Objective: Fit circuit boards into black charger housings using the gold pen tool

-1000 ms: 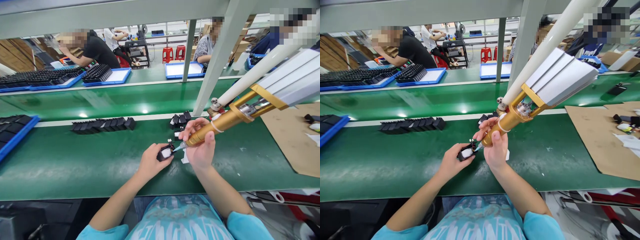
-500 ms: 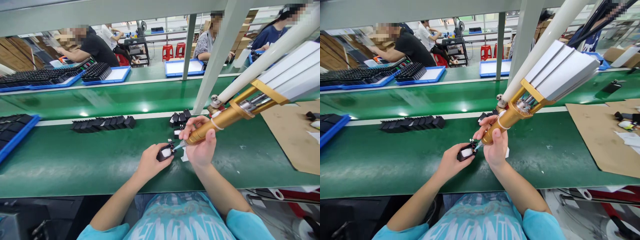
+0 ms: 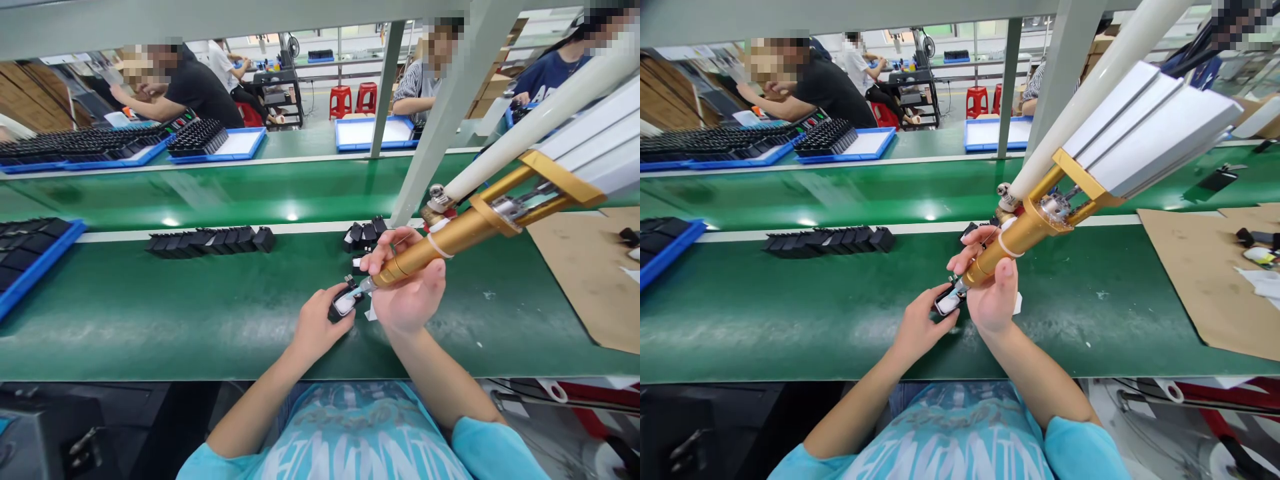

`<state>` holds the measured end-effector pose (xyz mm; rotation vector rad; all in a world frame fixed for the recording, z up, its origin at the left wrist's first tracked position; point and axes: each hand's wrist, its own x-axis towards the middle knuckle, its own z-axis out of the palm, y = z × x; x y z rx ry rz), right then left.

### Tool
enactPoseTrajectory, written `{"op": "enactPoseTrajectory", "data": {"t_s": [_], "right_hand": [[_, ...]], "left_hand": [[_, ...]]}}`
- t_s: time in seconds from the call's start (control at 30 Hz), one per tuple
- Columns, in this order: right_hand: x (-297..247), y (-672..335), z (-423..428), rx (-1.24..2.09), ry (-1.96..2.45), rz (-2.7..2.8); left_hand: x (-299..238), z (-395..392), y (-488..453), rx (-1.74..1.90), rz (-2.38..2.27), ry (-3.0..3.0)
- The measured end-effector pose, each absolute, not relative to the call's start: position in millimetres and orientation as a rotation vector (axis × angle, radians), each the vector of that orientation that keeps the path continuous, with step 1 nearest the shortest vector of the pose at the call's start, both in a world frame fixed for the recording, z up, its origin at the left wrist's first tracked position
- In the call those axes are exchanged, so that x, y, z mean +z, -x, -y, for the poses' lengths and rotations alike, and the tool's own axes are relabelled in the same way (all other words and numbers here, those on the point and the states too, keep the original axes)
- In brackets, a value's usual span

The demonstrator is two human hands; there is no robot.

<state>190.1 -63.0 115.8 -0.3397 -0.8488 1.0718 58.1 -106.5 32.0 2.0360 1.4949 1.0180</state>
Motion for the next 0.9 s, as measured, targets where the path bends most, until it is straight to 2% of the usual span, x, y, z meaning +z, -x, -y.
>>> {"op": "enactPoseTrajectory", "data": {"t_s": [0.23,0.4,0.7,0.9], "right_hand": [[118.7,-188.4,67.7,1.086,0.347,0.813],[118.7,-188.9,68.6,1.095,0.331,0.802],[115.1,-193.0,63.1,1.086,0.407,0.799],[113.0,-200.9,60.1,1.042,0.453,0.782]], "left_hand": [[27.4,100.9,-70.1,1.252,-1.348,-2.097],[25.3,99.3,-70.5,1.252,-1.350,-2.107],[28.1,98.5,-54.6,1.021,-1.496,-1.966],[14.8,95.4,-16.6,0.678,-1.537,-1.960]]}}
